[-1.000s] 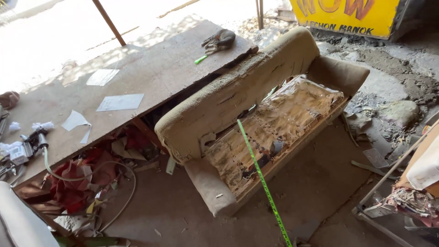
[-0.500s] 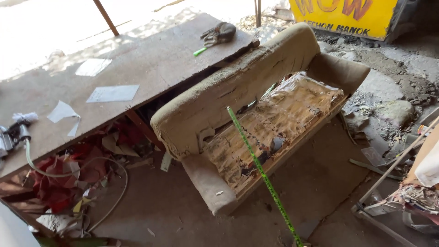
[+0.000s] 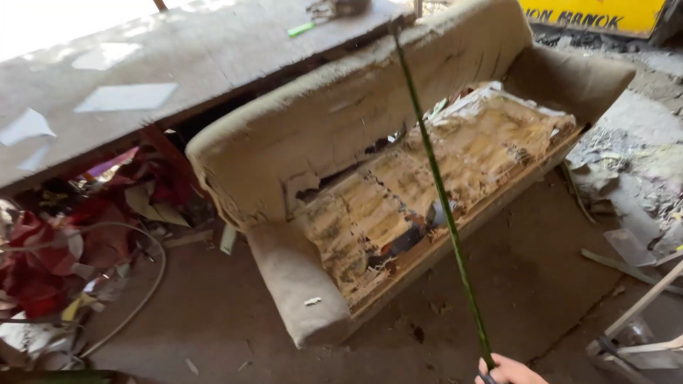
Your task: Measuring a sofa frame with a tape measure and recording the dimensions on paper for reupholstery purposes.
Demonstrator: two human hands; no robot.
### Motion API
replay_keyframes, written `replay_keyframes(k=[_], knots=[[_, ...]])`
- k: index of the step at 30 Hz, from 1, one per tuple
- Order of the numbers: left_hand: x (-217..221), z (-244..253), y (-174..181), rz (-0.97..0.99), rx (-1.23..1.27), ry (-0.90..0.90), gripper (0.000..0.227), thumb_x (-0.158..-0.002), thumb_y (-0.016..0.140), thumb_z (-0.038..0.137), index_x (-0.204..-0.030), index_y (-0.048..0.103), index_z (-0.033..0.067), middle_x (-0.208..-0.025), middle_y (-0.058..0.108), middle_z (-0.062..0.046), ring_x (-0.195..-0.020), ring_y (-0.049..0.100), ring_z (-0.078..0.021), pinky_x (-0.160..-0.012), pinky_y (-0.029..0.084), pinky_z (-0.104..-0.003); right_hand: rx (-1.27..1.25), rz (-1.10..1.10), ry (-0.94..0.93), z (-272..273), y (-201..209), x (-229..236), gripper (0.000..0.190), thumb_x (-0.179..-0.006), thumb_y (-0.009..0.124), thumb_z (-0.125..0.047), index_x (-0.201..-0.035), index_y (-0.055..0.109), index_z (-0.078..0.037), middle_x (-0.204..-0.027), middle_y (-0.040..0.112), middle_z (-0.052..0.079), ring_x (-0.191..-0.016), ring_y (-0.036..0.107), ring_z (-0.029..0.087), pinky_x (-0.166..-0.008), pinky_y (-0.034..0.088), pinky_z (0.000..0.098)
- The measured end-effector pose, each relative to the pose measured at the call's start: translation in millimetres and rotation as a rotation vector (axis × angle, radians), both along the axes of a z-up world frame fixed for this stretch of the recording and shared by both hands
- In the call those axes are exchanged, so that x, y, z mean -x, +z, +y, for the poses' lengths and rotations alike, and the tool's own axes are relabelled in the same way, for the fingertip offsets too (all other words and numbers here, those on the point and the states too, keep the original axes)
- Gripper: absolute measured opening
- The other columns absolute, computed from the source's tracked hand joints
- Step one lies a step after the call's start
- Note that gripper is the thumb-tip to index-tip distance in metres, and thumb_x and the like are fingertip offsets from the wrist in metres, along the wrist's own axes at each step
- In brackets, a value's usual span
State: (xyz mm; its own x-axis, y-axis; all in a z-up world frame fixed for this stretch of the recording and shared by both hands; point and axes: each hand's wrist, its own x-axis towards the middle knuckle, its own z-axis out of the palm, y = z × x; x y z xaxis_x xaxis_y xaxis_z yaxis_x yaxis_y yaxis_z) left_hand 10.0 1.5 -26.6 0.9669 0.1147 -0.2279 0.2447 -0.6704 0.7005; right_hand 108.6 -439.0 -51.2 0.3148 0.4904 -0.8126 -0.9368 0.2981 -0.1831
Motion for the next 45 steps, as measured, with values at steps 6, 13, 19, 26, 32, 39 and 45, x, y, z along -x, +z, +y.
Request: replay_keyframes(k=[6,13,19,26,32,39,45], knots=[[-19.5,-19.2,-118.3,-0.007,0.000,-0.089,0.015,-0.094,0.056,0.036,-0.106,0.066,0.0350,-0.082,0.068,-0.004,-0.081,0.068,-0.0320,-0.074,0.051,-0.041,-0.050,-0.370,-0.254,142.8,-3.0,-17.2,0.012,-0.100,0.060,-0.016,-0.105,0.060,-0.005,-0.097,0.061,0.020,-0.083,0.065,0.035,-0.067,0.051,0.0438],[-63.0,-42.5,-125.3,-0.237,0.067,-0.172,0.031,-0.093,0.066,0.049,-0.112,0.072,0.0244,-0.101,0.066,-0.001,-0.093,0.069,-0.0247,-0.076,0.052,-0.043,0.043,-0.422,-0.307,219.5,-146.1,-25.8,0.028,-0.106,0.055,-0.039,-0.105,0.061,-0.012,-0.097,0.071,0.017,-0.080,0.068,0.031,-0.070,0.055,0.0462],[-40.7,-25.1,-133.6,-0.044,0.139,-0.207,0.080,-0.075,0.063,0.066,-0.141,0.056,0.0216,-0.121,0.063,-0.007,-0.113,0.059,-0.0260,-0.089,0.050,-0.045,0.345,-0.588,-0.292,265.5,-196.5,-2.8,0.026,-0.107,0.056,-0.028,-0.100,0.070,-0.008,-0.090,0.068,0.015,-0.083,0.066,0.026,-0.078,0.052,0.0384],[-51.6,-15.3,-149.9,0.208,0.054,-0.284,0.094,-0.077,0.052,0.075,-0.153,0.044,0.0196,-0.142,0.060,-0.011,-0.124,0.058,-0.0359,-0.094,0.046,-0.050,0.287,-0.446,-0.309,274.7,-266.6,13.0,0.015,-0.096,0.073,-0.018,-0.098,0.073,-0.004,-0.088,0.071,0.015,-0.080,0.066,0.024,-0.069,0.053,0.0401],[-72.5,-14.7,-218.4,0.229,0.105,-0.426,0.070,-0.082,0.057,0.073,-0.136,0.059,0.0284,-0.132,0.072,-0.001,-0.118,0.069,-0.0252,-0.091,0.049,-0.040,0.306,-0.448,-0.428,267.1,-327.8,7.7,0.014,-0.093,0.078,-0.012,-0.093,0.077,0.003,-0.086,0.076,0.018,-0.078,0.068,0.025,-0.072,0.057,0.0403],[-92.3,-30.8,-271.2,0.515,0.351,-0.311,0.057,-0.090,0.055,0.043,-0.143,0.062,0.0222,-0.145,0.067,-0.001,-0.130,0.061,-0.0113,-0.108,0.041,-0.027,0.474,-0.378,-0.310,264.0,-327.9,8.5,0.017,-0.089,0.067,0.001,-0.073,0.064,-0.005,-0.067,0.062,0.013,-0.064,0.059,0.024,-0.059,0.045,0.0367],[-97.0,-33.5,-310.7,0.575,0.519,-0.133,0.026,-0.095,0.053,0.038,-0.085,0.058,0.0143,-0.091,0.061,-0.004,-0.085,0.052,-0.0133,-0.078,0.036,-0.034,0.581,-0.317,-0.202,262.8,-295.1,4.4,0.039,-0.100,0.078,-0.024,-0.069,0.060,-0.011,-0.063,0.052,0.007,-0.060,0.051,0.019,-0.058,0.036,0.0331]])
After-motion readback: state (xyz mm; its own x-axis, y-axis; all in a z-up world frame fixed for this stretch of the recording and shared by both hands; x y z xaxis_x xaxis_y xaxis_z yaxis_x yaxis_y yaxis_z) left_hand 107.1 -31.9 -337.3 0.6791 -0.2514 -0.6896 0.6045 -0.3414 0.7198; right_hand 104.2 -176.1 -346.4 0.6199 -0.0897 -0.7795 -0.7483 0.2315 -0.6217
